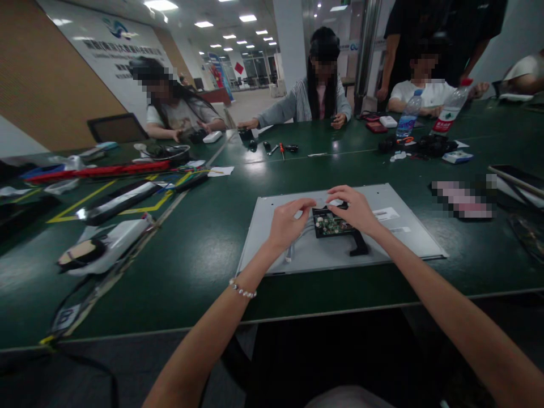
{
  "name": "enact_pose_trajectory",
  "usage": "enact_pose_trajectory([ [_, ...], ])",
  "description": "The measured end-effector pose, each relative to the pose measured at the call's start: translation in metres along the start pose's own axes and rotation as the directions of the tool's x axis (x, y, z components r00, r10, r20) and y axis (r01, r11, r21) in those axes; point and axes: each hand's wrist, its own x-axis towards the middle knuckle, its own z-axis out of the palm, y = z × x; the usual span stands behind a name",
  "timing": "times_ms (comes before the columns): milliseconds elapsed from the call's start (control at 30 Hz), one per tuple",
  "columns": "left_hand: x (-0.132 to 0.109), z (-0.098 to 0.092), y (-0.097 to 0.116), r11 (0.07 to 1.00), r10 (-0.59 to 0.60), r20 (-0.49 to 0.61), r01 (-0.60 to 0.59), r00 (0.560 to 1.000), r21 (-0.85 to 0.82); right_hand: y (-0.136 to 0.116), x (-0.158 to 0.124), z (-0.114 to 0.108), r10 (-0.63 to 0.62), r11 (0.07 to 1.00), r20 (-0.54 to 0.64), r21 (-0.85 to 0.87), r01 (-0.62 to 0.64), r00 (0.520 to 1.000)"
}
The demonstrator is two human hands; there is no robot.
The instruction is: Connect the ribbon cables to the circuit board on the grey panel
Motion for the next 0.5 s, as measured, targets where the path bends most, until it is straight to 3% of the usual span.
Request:
enact_pose_trajectory([
  [233,0.003,-0.003,-0.013,0.988,-0.114,-0.049,0.108,0.992,-0.114,-0.009,-0.001,-0.002,-0.01,0.999,-0.015,0.048,0.01,1.0],
  [500,0.002,-0.004,-0.032,0.989,-0.145,0.028,0.145,0.989,-0.011,-0.02,-0.007,-0.001,-0.03,0.999,0.017,-0.01,0.03,0.999],
])
